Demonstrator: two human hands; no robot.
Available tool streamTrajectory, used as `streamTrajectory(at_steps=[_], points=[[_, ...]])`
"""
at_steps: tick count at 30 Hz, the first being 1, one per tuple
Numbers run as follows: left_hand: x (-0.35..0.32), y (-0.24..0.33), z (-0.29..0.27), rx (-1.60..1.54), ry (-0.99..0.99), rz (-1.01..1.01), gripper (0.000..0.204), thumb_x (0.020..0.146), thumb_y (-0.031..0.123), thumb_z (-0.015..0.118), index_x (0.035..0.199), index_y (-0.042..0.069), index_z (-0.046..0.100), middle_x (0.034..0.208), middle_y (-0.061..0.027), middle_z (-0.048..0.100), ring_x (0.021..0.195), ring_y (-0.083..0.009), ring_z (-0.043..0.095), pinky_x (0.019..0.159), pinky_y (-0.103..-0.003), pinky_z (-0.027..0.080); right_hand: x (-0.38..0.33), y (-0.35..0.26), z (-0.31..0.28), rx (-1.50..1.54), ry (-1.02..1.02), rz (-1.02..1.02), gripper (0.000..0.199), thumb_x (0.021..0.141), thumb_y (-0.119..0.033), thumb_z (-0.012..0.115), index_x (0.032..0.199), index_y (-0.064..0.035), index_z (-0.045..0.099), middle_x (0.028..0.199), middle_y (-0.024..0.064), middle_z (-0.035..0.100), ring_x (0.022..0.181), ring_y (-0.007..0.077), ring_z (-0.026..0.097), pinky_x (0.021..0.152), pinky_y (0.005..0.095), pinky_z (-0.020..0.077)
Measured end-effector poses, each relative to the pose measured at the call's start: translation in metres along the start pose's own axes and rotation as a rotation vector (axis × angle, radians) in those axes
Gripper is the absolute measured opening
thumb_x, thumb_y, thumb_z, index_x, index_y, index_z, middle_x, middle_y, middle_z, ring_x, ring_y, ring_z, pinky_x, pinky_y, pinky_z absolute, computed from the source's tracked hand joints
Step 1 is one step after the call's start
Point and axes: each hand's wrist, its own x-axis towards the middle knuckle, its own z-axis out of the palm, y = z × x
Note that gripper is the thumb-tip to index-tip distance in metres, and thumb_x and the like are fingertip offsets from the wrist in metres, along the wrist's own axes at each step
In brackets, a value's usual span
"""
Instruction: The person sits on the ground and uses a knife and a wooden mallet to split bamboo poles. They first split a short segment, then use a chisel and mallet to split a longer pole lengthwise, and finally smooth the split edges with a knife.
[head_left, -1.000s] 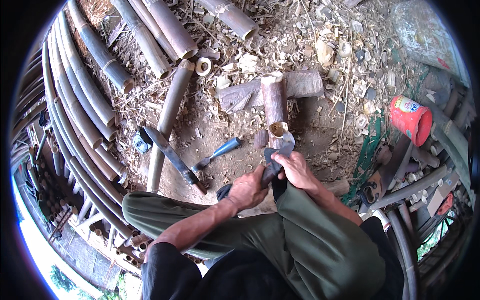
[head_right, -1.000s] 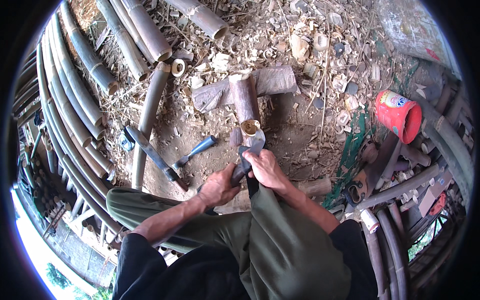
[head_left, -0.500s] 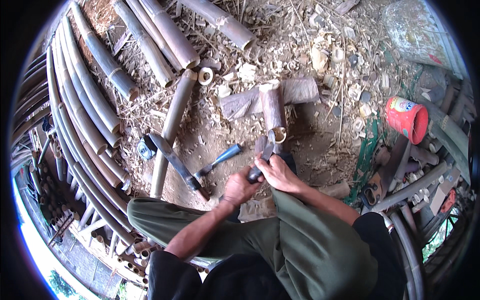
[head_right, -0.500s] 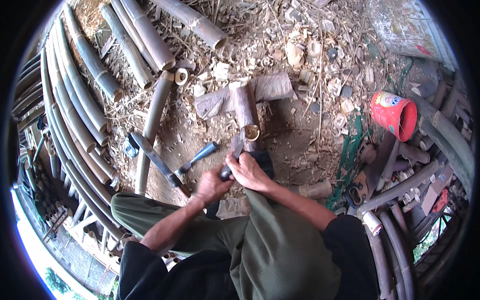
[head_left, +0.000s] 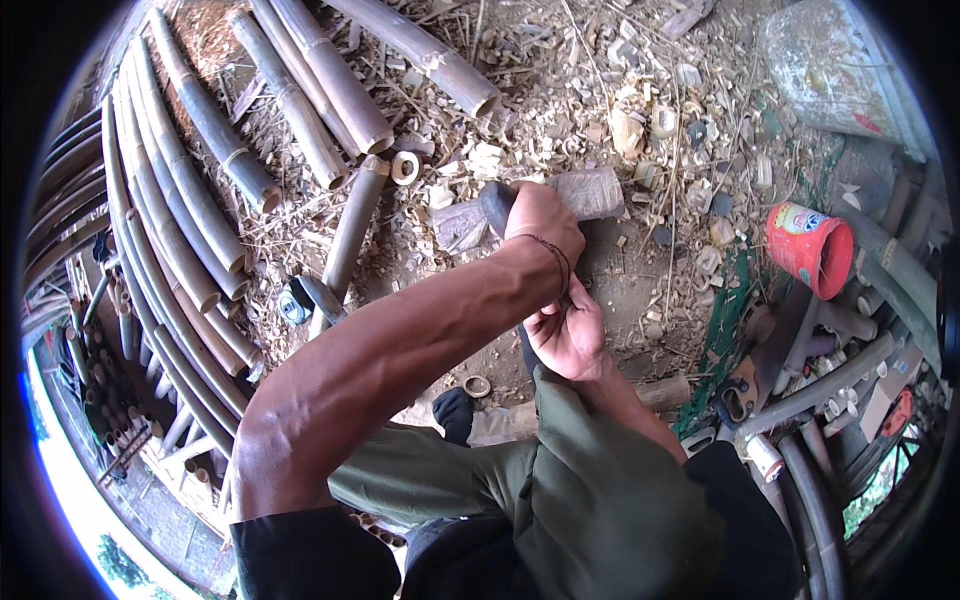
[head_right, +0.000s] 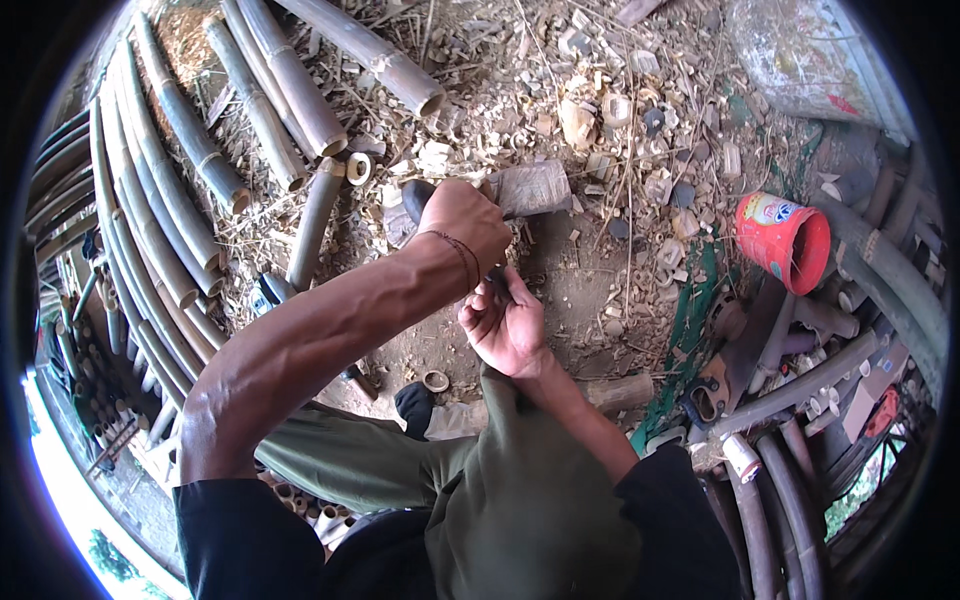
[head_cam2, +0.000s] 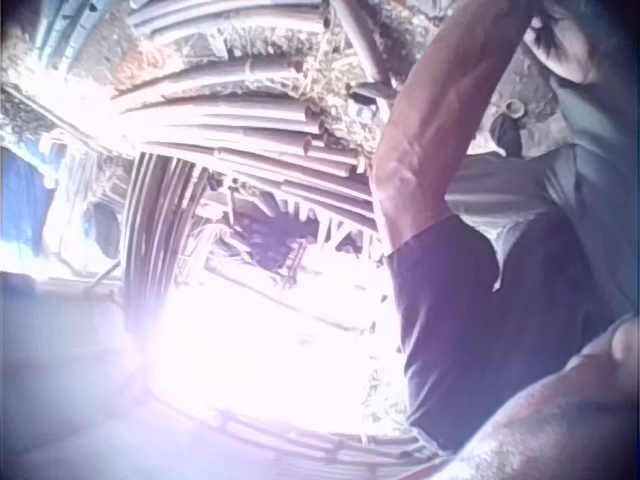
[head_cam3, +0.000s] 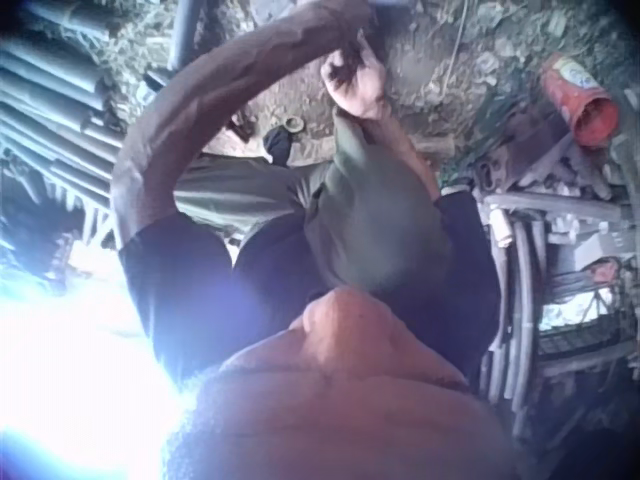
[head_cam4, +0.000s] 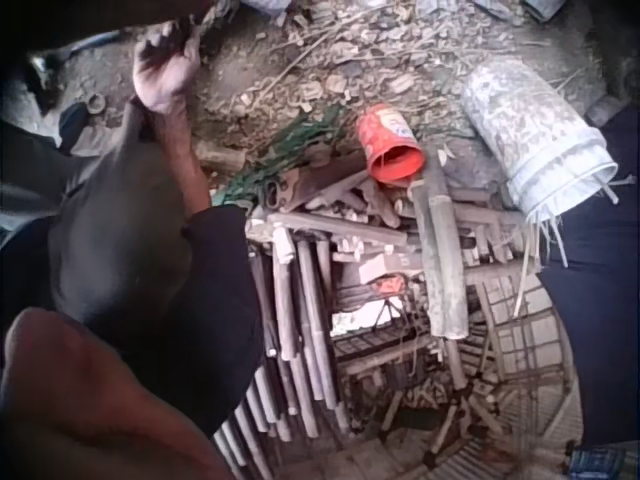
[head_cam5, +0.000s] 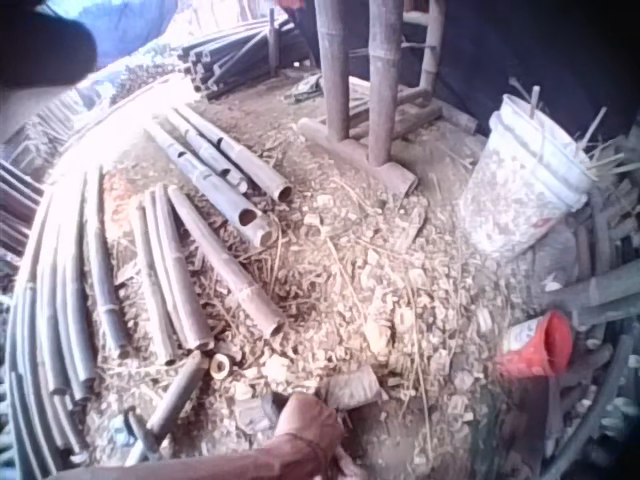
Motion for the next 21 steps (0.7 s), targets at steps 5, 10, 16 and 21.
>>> streamTrajectory(at_steps=[5,10,16,21], points=[[-0.038,0.005,0.06,-0.438,-0.161,-0.058,0.009,0.083,0.018,0.068,0.084,0.01,0.072,0.07,-0.005,0.066,0.06,-0.0167,0.063,0.054,-0.034,0.052,-0.009,0.001,-0.005,-0.504,0.15,0.097,0.033,0.103,-0.034,0.044,0.11,-0.0065,0.061,0.087,0.0059,0.069,0.081,0.0262,0.071,0.078,0.044,0.057],[-0.081,0.041,0.111,-0.896,0.019,-0.15,0.028,0.068,0.02,0.066,0.088,0.001,0.069,0.083,-0.022,0.069,0.08,-0.0381,0.069,0.078,-0.047,0.054,-0.054,-0.01,0.017,-1.313,0.232,0.258,0.043,0.099,-0.044,0.053,0.101,-0.0024,0.065,0.081,0.0068,0.068,0.065,0.023,0.066,0.065,0.032,0.0534],[-0.095,0.04,0.069,-1.134,0.337,0.15,0.036,0.075,0.027,0.068,0.091,-0.004,0.064,0.084,-0.0241,0.068,0.083,-0.0358,0.068,0.078,-0.044,0.054,-0.082,-0.004,0.116,-2.737,-0.439,-0.993,0.051,0.071,-0.022,0.08,0.114,-0.0033,0.06,0.078,0.0067,0.063,0.077,0.0242,0.065,0.08,0.0371,0.0506],[-0.1,0.015,0.051,-1.956,0.692,0.077,0.05,0.09,0.043,0.066,0.111,-0.003,0.066,0.096,-0.0142,0.07,0.087,-0.0238,0.068,0.079,-0.038,0.056,-0.056,-0.064,0.095,-2.334,-0.391,-1.025,0.048,0.078,-0.009,0.069,0.122,-0.0008,0.054,0.095,0.0129,0.067,0.081,0.024,0.068,0.074,0.033,0.0564]])
